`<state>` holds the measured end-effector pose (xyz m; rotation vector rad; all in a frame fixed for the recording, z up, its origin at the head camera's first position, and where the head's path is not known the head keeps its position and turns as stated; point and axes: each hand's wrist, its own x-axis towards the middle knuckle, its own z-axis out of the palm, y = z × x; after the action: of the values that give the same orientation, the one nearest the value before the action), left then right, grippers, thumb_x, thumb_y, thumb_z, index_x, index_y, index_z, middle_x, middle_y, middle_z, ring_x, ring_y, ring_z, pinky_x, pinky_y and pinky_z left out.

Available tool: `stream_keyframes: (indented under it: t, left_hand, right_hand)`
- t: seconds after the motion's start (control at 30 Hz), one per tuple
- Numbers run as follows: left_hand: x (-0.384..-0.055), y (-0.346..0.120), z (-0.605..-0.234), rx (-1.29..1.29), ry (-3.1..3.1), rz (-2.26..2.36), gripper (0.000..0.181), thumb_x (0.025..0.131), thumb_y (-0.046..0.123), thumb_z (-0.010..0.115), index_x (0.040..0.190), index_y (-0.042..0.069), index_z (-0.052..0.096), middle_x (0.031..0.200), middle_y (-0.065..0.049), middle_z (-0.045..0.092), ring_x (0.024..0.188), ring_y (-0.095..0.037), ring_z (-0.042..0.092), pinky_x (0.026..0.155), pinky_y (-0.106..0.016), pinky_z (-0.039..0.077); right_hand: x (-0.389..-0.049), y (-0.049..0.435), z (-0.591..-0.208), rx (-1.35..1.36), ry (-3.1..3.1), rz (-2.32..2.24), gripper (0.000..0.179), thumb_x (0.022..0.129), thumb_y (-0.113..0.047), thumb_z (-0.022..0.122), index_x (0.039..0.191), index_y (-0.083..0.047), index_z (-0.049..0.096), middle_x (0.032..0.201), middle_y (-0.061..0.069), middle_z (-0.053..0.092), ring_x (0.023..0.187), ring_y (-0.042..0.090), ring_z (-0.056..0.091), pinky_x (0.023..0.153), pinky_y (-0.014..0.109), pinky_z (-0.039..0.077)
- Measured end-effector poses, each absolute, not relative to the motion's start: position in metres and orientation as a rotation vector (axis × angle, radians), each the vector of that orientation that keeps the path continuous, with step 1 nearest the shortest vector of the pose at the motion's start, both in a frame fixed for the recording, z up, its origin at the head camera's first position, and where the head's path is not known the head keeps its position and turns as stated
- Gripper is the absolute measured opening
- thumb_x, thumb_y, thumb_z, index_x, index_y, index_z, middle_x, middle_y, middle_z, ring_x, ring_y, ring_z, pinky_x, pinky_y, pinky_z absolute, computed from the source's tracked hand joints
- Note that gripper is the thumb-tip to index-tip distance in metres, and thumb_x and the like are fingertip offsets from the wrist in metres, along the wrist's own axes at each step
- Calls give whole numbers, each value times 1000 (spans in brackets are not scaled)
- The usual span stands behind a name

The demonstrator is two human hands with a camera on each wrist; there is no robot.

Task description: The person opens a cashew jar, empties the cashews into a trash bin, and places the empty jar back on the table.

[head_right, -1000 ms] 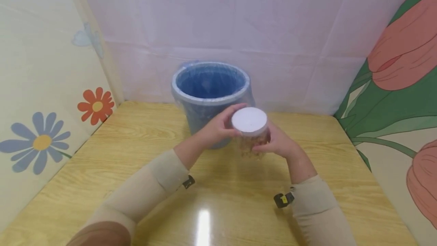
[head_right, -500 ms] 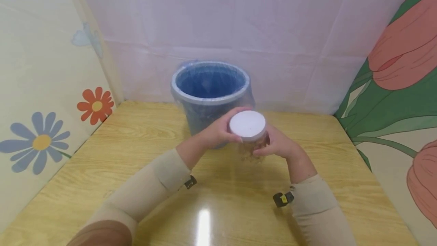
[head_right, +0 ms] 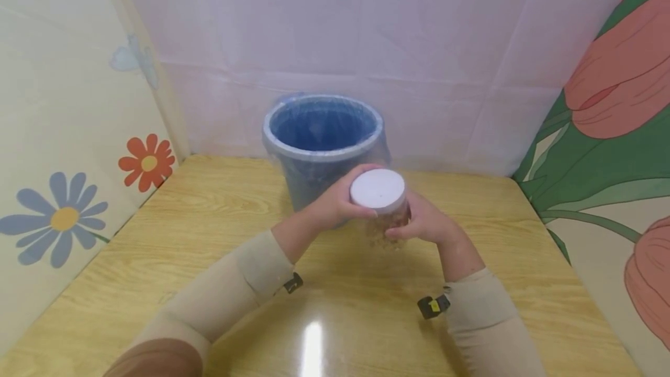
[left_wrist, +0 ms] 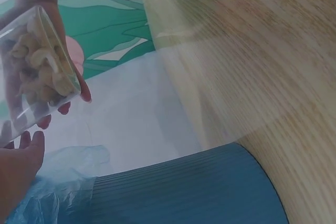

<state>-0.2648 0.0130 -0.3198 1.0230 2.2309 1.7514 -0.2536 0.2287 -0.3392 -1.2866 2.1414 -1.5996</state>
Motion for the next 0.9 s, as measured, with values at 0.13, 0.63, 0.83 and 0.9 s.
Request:
stream_keyframes:
  t: [0.13, 0.63, 0.83, 0.9]
  left_hand:
    - [-264, 15, -321, 1015, 2270, 1741, 87, 64, 14, 83, 137, 16, 36, 134, -3, 44, 115, -17, 48, 97, -32, 40]
    - [-258, 22, -320, 908, 2406, 1752, 90, 60, 19, 86, 136, 17, 37, 129, -1, 49, 112, -15, 50, 96, -33, 42]
    - [-255, 26, -321, 773, 2440, 1812, 93, 60, 23, 86, 138, 19, 35, 128, -1, 50, 112, -16, 50, 94, -34, 43]
    - [-254, 27, -323, 756, 2439, 1833, 94, 60, 23, 86, 138, 18, 35, 128, -2, 50, 112, -16, 50, 94, -34, 43]
  right_hand:
    - [-253, 229, -340, -1268, 2206, -1585, 80, 68, 3, 70, 134, 5, 24, 127, 10, 40, 115, 17, 42, 99, 25, 37]
    - [-253, 230, -344, -1263, 2376, -1554, 83, 66, 5, 71, 136, 1, 27, 131, 13, 39, 119, 18, 40, 100, 26, 34]
    - [-255, 227, -345, -1173, 2455, -1575, 83, 66, 5, 74, 136, -1, 29, 132, 15, 39, 120, 16, 39, 101, 43, 32]
    - [-255, 227, -345, -1145, 2471, -1581, 83, 66, 4, 74, 136, 0, 29, 132, 15, 40, 119, 16, 39, 101, 49, 31]
